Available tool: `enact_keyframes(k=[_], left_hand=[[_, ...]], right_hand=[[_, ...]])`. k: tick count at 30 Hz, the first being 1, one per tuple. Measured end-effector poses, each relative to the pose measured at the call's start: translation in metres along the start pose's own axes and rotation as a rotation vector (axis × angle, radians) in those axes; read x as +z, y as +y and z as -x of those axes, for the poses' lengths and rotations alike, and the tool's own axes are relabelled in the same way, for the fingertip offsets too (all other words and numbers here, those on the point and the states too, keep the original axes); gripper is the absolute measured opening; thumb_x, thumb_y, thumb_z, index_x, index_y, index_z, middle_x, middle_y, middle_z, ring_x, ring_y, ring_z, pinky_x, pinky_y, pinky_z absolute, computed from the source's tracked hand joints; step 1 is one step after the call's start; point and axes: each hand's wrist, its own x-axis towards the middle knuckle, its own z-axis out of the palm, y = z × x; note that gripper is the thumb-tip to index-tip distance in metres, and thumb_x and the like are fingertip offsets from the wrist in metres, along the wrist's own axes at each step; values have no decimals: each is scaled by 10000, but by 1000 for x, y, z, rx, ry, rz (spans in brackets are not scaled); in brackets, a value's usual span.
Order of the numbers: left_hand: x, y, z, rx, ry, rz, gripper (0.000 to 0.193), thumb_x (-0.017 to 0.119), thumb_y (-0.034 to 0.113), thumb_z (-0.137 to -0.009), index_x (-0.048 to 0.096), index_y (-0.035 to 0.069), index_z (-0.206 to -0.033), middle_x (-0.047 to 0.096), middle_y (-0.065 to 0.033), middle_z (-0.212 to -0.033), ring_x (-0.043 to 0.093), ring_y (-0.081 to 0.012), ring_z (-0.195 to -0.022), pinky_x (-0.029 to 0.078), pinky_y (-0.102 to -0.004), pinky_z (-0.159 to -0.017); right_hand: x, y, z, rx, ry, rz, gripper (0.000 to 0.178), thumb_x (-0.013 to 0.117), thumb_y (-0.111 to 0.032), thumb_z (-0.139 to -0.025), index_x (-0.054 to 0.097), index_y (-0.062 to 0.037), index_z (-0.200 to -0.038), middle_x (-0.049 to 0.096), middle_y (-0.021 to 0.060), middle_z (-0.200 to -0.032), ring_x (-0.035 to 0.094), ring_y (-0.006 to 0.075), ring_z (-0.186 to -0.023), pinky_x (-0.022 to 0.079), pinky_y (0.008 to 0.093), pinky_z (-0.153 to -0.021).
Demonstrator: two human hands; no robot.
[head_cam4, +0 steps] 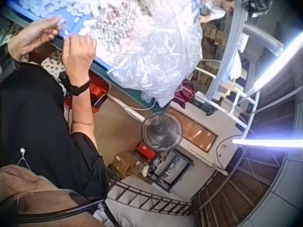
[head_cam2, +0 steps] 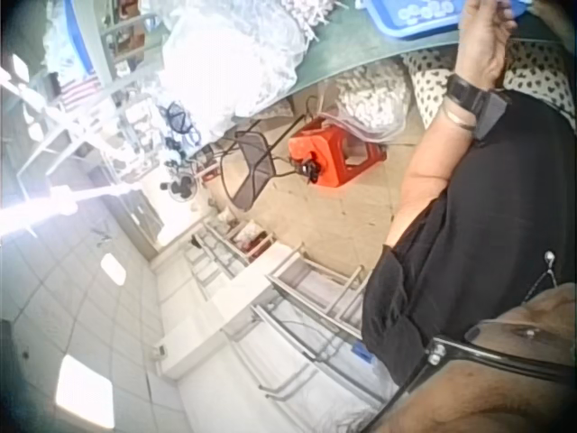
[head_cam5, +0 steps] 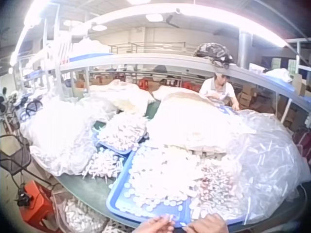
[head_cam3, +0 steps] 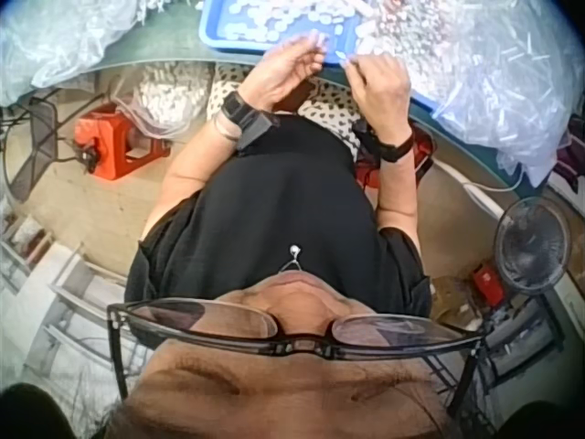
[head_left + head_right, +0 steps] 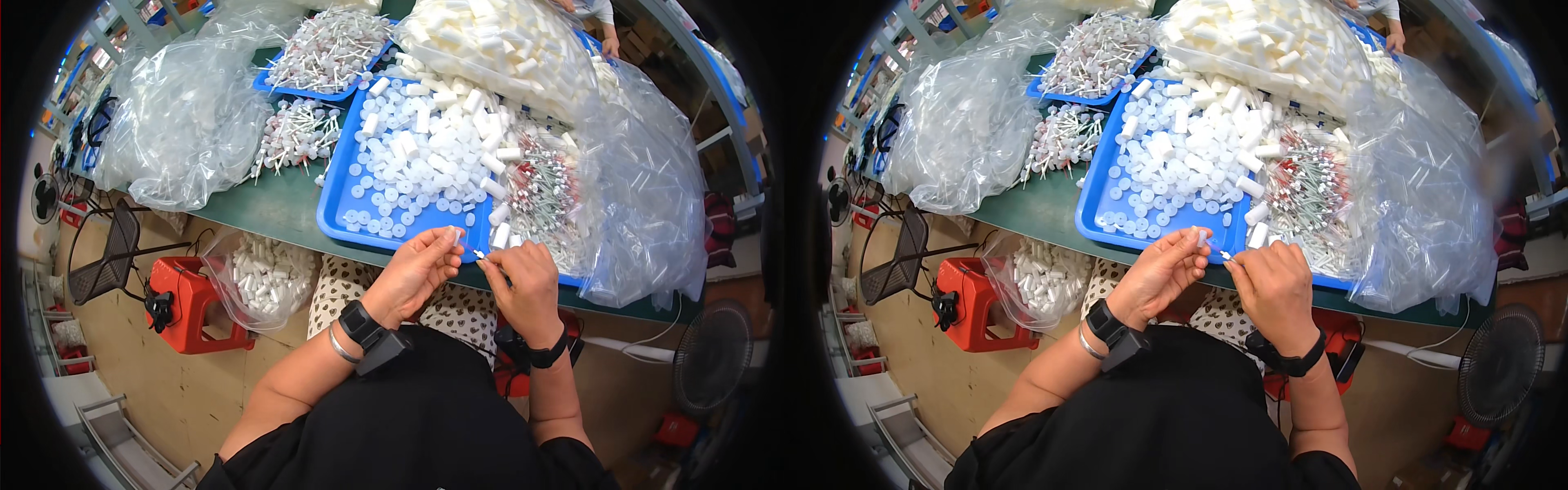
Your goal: The person sits at a workbench and repeatedly assembles small white plastic components. They pick a cylindrical piece and a thin rod from a blue tray, insert the rod into the cylinder, and place the finished unit into a clear plastic bag.
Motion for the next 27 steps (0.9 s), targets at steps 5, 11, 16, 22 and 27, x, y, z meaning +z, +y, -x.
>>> enact_keyframes(k=[5,11,16,22,27], left_hand=[[1,0,1,34,4,-51,279,574,259,-978,598,15,-1113,632,-14,-878,601,-64,-760,515,-199,-682],[0,-1,2,-47,0,-61,277,575,247,-978,602,12,-1122,640,-19,-895,606,-67,-765,521,-195,-691],[5,-7,3,-77,-57,-34,265,569,230,-981,601,7,-1119,637,-22,-892,609,-73,-766,526,-196,-697],[-3,-16,2,-84,-148,-51,269,560,211,-985,598,-14,-1128,617,-24,-866,604,-93,-768,523,-206,-687],[6,-14,2,-114,-96,-33,298,568,211,-980,591,-19,-1168,608,-17,-839,594,-90,-755,513,-205,-674]], right_hand=[[1,0,1,-49,27,107,122,728,-98,-771,611,-65,-785,542,36,-670,492,221,-638,369,358,-611],[1,-3,-1,-111,61,118,106,715,-91,-780,620,-66,-820,507,34,-652,485,217,-633,366,354,-602],[12,0,7,44,21,-96,82,689,-90,-829,624,-39,-835,570,46,-674,510,201,-578,389,333,-585],[15,-1,13,748,-145,-1066,153,587,-104,-953,620,32,-892,639,27,-725,586,51,-682,464,208,-623],[26,-2,18,643,-85,-871,149,591,-97,-950,622,43,-912,662,46,-751,599,66,-674,475,226,-611]])
